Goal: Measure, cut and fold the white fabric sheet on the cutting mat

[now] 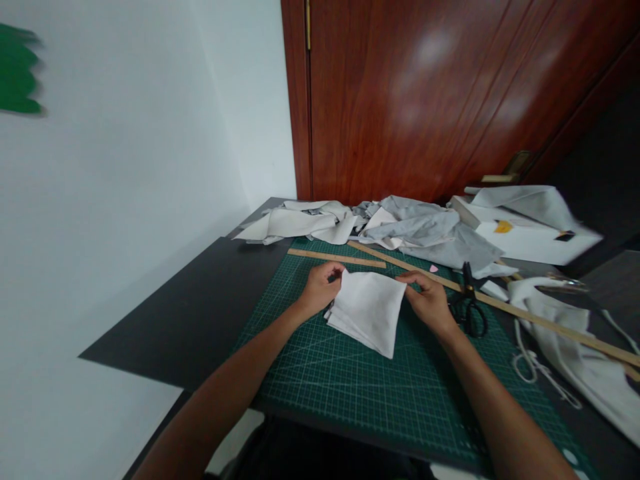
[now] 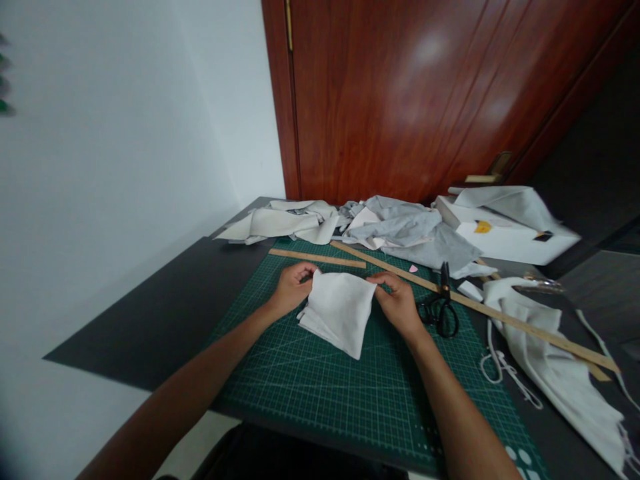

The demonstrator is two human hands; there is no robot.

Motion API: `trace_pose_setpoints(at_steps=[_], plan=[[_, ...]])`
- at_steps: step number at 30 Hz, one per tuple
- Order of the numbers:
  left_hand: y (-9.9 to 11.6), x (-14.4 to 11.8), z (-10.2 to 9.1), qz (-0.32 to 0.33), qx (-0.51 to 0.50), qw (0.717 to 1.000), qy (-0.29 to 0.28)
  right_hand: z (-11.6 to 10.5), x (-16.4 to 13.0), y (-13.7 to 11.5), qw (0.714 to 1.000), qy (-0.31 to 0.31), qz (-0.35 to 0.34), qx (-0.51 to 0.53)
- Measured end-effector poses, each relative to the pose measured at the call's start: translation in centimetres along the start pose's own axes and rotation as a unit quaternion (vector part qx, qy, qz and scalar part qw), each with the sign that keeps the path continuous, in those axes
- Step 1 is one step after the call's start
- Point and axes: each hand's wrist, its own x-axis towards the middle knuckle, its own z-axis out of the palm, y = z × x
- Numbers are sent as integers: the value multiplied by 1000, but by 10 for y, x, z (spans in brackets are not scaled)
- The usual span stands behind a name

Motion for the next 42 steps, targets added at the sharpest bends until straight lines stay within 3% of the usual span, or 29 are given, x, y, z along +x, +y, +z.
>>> trace_pose_setpoints(at_steps=[7,12,17,23,30,33,38,42], plan=[[8,3,-6,149,111,982,32,-4,3,-6,1000,8,-22,-18],[18,8,-13,182,103,978,20,-4,3,-9,999,27,23,-18],[20,8,-18,119,65,991,-13,-4,3,-10,998,36,52,-21],[20,7,-14,58,-12,998,-15,-2,2,-10,999,-5,38,20],[20,8,-18,56,-19,990,-127,-2,1,-20,989,-53,107,87],[22,7,-19,4,-4,989,-148,-2,3,-23,978,-71,148,133],[21,7,-9,-86,-63,990,-90,11,2,-26,941,-8,261,215],[8,4,1,-233,-115,965,-42,24,-4,-25,905,-59,390,163]])
